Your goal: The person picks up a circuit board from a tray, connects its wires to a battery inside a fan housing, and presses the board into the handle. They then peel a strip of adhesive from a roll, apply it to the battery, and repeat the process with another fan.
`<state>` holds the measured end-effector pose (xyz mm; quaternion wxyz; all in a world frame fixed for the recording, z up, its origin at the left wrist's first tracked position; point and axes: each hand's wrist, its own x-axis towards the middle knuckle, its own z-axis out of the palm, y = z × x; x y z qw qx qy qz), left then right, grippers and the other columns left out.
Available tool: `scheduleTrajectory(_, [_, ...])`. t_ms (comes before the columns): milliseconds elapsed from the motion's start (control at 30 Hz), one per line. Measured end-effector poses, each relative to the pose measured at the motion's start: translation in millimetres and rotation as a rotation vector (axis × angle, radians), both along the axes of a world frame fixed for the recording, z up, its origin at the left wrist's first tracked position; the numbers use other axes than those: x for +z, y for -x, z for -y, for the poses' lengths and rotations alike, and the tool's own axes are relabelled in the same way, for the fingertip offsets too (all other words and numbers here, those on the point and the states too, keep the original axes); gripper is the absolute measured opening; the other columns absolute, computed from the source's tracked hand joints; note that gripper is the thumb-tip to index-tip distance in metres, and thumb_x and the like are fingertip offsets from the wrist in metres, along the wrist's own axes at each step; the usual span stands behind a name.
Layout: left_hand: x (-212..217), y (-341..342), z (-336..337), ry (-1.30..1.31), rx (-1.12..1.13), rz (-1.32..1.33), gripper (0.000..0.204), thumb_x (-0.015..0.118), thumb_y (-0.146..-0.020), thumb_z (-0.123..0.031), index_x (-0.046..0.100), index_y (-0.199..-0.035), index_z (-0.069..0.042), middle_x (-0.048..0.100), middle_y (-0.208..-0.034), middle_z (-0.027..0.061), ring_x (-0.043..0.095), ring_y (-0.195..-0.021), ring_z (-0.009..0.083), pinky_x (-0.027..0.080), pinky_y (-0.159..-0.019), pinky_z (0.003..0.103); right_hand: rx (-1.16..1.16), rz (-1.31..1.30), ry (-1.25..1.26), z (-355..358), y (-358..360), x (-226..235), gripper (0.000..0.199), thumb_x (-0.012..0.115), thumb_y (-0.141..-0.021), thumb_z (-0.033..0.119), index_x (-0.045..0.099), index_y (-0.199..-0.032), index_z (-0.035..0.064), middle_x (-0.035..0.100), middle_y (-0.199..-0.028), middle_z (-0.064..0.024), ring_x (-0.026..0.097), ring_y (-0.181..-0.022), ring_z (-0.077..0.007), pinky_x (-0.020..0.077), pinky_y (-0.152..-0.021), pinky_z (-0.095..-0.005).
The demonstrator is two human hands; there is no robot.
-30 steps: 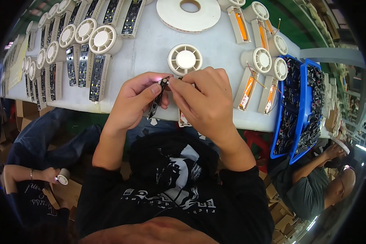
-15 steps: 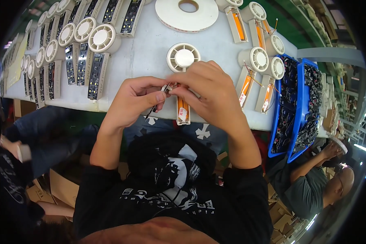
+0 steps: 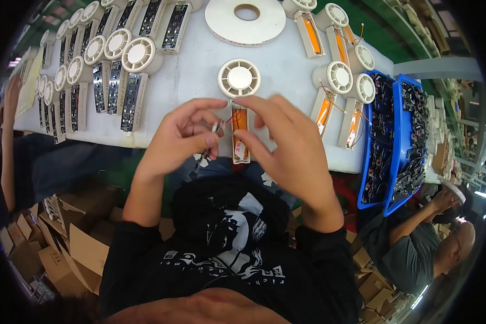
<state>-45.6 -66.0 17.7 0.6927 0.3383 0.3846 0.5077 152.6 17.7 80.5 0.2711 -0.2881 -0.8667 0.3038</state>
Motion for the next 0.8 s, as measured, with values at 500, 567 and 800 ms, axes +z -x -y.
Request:
scheduleTrajectory(500, [-2, -18, -47, -0.810, 0.390, -1.133, 0.043, 0.062, -0.088, 0.002, 0.072, -0.126, -0.015, 0.059, -0.138, 0.0154, 0.059, -0.120, 0.0361, 0.048, -0.101, 0.042, -0.205, 0.346, 0.130, 11, -40, -9, 0.025, 0.071, -0.087, 0.004, 0.066, -0.110, -0.0035, 0.064, -0.078, -0.0103, 0.057, -0.063, -0.0174, 0.0442, -0.060, -0.0290])
scheduleTrajectory(567, [-13, -19, -55, -0.763, 0.313, -0.973, 0.043, 0.065, -0.086, 0.000, 0.074, -0.124, -0.019, 0.055, -0.141, 0.0166, 0.055, -0.126, 0.0367, 0.046, -0.105, 0.044, -0.138, 0.345, 0.317, 3, -39, 0, 0.024, 0.071, -0.087, 0.004, 0.066, -0.109, -0.0038, 0.063, -0.075, -0.0096, 0.056, -0.063, -0.0154, 0.0437, -0.060, -0.0287])
scheduleTrajectory(800, [-12, -12, -51, -0.762, 0.319, -1.022, 0.043, 0.070, -0.082, -0.004, 0.076, -0.121, -0.020, 0.050, -0.146, 0.0182, 0.053, -0.128, 0.0374, 0.044, -0.107, 0.043, 0.051, 0.298, 0.473, -4, -32, 4, 0.022, 0.073, -0.088, 0.008, 0.068, -0.107, -0.0023, 0.055, -0.062, -0.0026, 0.046, -0.058, -0.0072, 0.0398, -0.055, -0.0268])
